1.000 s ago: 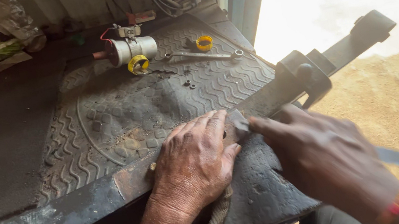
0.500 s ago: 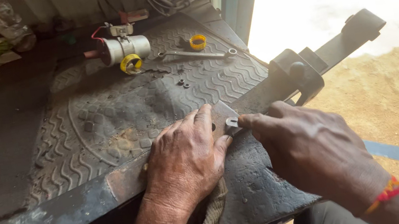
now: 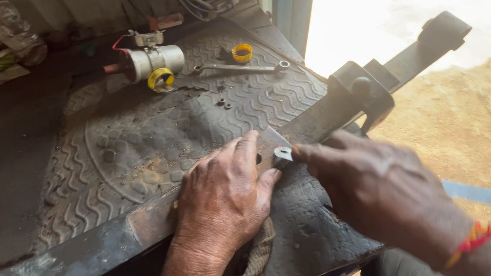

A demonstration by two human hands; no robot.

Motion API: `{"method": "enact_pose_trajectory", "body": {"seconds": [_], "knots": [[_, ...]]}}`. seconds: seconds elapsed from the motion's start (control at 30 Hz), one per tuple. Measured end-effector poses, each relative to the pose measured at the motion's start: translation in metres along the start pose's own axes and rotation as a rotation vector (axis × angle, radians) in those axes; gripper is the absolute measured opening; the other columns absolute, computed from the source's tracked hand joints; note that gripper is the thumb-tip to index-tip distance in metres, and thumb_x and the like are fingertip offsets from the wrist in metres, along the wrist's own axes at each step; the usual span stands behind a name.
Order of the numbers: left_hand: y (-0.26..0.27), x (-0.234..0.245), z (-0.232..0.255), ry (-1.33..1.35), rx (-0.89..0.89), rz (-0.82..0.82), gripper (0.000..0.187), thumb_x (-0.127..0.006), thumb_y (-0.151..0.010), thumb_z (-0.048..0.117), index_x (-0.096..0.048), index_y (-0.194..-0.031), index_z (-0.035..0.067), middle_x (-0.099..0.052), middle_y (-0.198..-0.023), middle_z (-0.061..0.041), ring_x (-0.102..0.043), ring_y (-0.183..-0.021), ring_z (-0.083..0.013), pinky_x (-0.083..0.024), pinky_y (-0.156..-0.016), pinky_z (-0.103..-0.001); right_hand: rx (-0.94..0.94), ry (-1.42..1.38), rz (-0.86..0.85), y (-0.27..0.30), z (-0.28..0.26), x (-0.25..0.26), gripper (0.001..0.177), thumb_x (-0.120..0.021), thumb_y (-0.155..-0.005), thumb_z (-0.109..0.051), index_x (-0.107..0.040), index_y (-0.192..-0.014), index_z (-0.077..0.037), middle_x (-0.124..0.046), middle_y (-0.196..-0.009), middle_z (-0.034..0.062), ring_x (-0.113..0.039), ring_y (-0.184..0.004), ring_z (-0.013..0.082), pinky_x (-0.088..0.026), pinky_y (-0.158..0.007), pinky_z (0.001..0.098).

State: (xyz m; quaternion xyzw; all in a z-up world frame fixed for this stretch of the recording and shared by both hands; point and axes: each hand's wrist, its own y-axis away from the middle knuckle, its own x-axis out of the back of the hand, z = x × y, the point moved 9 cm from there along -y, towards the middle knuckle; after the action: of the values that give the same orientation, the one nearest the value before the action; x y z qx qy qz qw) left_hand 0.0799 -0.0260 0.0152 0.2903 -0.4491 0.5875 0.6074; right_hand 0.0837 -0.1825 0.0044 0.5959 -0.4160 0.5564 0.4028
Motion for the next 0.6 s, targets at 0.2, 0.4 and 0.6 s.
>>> {"method": "enact_pose_trajectory", "body": {"seconds": [0.2, 0.4, 0.6], "knots": [[0.002, 0.003, -0.001, 0.002, -0.028, 0.021, 0.063, -0.073, -0.087, 0.034, -0.054, -0.140, 0.005, -0.069, -0.124, -0.018, -0.067, -0.110, -0.0355, -0.051, -0.096, -0.049, 0.075, -0.080, 0.134, 0.007, -0.009, 0.007, 0.042, -0.053, -0.100, -0.025, -0.065, -0.140, -0.030, -0.065, -0.088, 0.0023, -0.061, -0.069, 0.0169, -0.052, -0.058, 0.0351], [0.001, -0.001, 0.001, -0.011, -0.061, 0.030, 0.062, -0.073, -0.088, 0.035, -0.053, -0.138, 0.003, -0.067, -0.122, -0.018, -0.067, -0.111, -0.0341, -0.051, -0.098, -0.048, 0.029, -0.091, 0.194, -0.016, -0.010, 0.017, 0.044, -0.051, -0.099, -0.018, -0.067, -0.138, -0.029, -0.066, -0.089, 0.0062, -0.063, -0.067, 0.0214, -0.054, -0.058, 0.0359], [0.002, -0.002, -0.004, -0.021, -0.014, -0.038, 0.058, -0.071, -0.089, 0.036, -0.054, -0.135, 0.005, -0.068, -0.117, -0.017, -0.065, -0.113, -0.0340, -0.049, -0.100, -0.049, -0.006, -0.131, 0.112, 0.013, 0.009, 0.015, 0.038, -0.056, -0.101, -0.033, -0.068, -0.137, -0.034, -0.069, -0.089, -0.0037, -0.063, -0.066, 0.0153, -0.053, -0.056, 0.0320]]}}
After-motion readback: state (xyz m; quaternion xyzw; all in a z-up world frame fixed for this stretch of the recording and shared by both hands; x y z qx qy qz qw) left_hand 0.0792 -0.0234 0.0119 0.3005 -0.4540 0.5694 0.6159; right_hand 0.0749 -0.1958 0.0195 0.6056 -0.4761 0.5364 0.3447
